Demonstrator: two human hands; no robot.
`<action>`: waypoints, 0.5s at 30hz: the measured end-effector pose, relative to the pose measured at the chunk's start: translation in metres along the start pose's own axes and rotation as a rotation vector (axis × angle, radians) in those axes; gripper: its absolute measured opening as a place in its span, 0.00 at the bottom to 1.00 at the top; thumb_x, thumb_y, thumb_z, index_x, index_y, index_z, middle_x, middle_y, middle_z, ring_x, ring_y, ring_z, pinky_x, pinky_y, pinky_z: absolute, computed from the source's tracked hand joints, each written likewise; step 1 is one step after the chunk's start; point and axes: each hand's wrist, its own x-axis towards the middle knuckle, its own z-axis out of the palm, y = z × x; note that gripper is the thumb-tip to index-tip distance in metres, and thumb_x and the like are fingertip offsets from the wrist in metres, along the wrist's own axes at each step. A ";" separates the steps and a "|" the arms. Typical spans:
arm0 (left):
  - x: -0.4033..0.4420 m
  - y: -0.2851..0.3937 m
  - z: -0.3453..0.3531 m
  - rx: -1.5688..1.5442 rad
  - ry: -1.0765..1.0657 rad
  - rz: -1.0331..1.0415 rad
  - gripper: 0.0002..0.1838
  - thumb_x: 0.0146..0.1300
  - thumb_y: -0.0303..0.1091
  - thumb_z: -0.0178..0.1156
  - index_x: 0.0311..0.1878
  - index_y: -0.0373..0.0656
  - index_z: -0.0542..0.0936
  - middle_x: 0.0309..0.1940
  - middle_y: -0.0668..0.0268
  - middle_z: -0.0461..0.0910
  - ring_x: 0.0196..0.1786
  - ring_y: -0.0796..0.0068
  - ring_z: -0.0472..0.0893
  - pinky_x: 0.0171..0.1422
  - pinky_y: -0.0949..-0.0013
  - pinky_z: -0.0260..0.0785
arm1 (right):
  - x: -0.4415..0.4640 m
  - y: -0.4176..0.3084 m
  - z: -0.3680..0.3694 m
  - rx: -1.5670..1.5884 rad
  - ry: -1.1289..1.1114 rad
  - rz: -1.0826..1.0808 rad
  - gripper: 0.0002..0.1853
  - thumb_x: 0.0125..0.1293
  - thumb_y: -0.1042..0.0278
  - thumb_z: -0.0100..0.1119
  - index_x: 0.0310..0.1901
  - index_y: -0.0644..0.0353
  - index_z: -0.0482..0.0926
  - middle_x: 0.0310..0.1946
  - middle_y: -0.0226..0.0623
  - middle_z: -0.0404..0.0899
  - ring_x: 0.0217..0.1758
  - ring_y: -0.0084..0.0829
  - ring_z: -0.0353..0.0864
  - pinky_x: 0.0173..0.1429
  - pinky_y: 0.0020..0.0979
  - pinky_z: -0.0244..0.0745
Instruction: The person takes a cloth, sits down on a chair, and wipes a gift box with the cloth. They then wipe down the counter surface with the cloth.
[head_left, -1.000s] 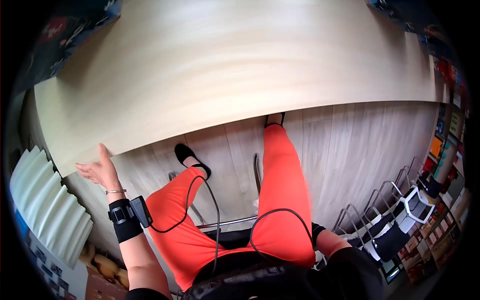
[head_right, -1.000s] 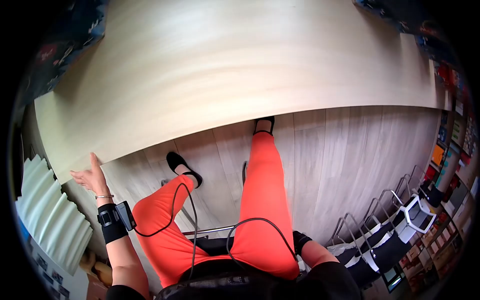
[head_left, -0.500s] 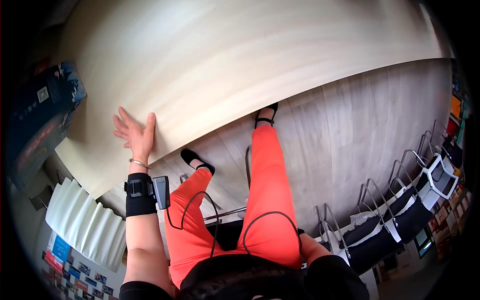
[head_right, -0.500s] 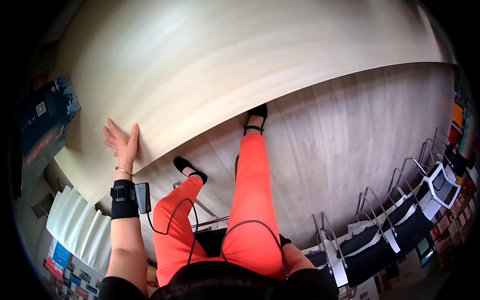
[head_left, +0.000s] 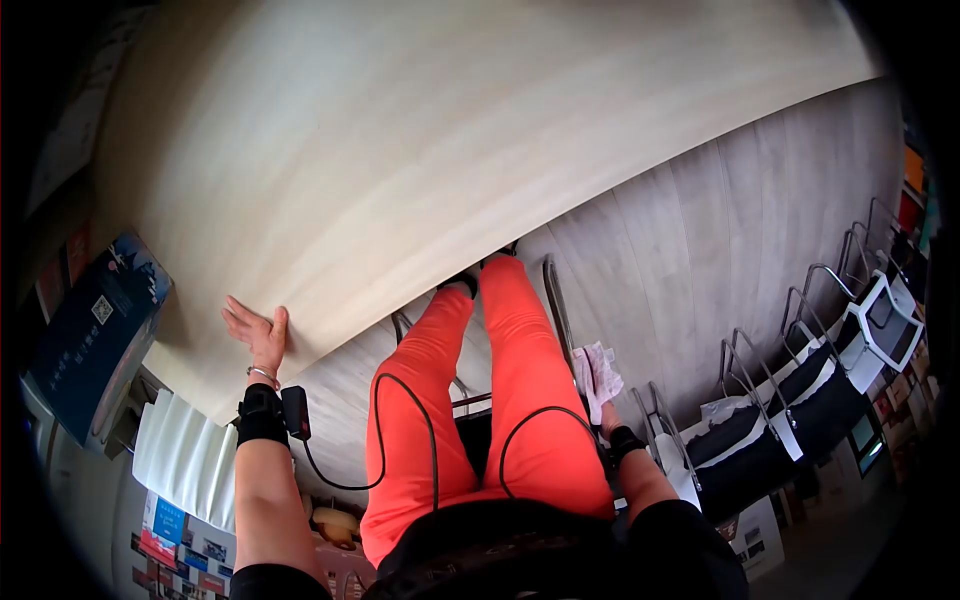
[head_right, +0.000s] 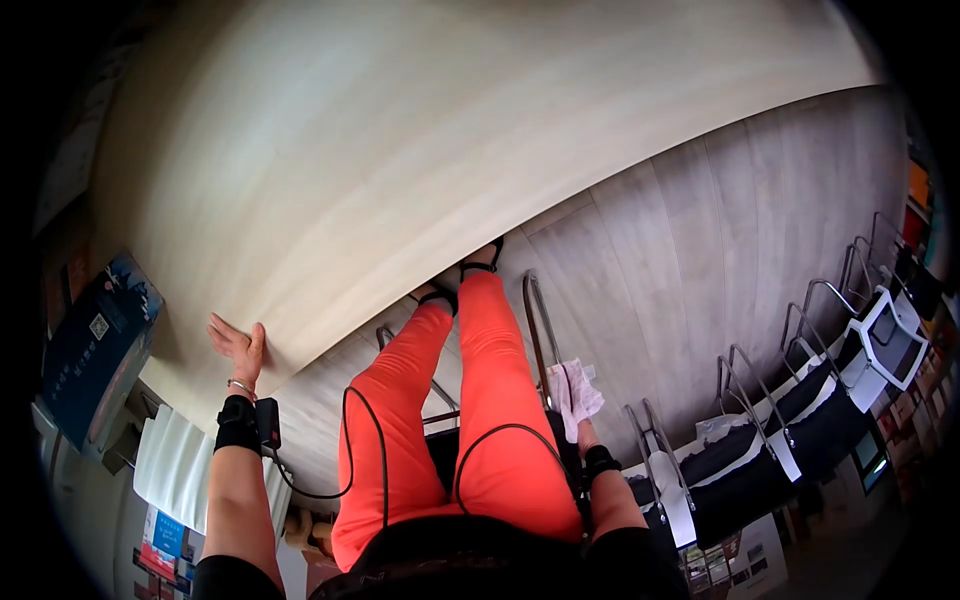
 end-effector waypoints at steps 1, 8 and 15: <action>-0.001 0.001 0.000 -0.001 -0.005 -0.006 0.62 0.51 0.66 0.64 0.76 0.58 0.30 0.74 0.46 0.23 0.73 0.27 0.28 0.64 0.19 0.39 | 0.002 -0.008 -0.017 0.021 0.017 -0.015 0.18 0.69 0.57 0.45 0.51 0.59 0.78 0.44 0.35 0.83 0.45 0.32 0.81 0.51 0.33 0.72; -0.007 0.034 -0.010 -0.073 -0.085 -0.189 0.64 0.50 0.66 0.66 0.76 0.60 0.30 0.75 0.50 0.21 0.74 0.30 0.25 0.63 0.18 0.40 | -0.020 -0.136 -0.033 0.055 0.250 -0.109 0.25 0.68 0.51 0.45 0.58 0.60 0.74 0.48 0.35 0.81 0.48 0.32 0.79 0.53 0.35 0.72; -0.004 0.051 -0.017 -0.096 -0.120 -0.249 0.64 0.49 0.64 0.67 0.76 0.59 0.31 0.75 0.51 0.21 0.73 0.29 0.25 0.62 0.17 0.39 | -0.038 -0.228 -0.029 -0.031 0.282 -0.199 0.23 0.64 0.52 0.47 0.51 0.59 0.78 0.45 0.37 0.82 0.46 0.34 0.79 0.53 0.33 0.71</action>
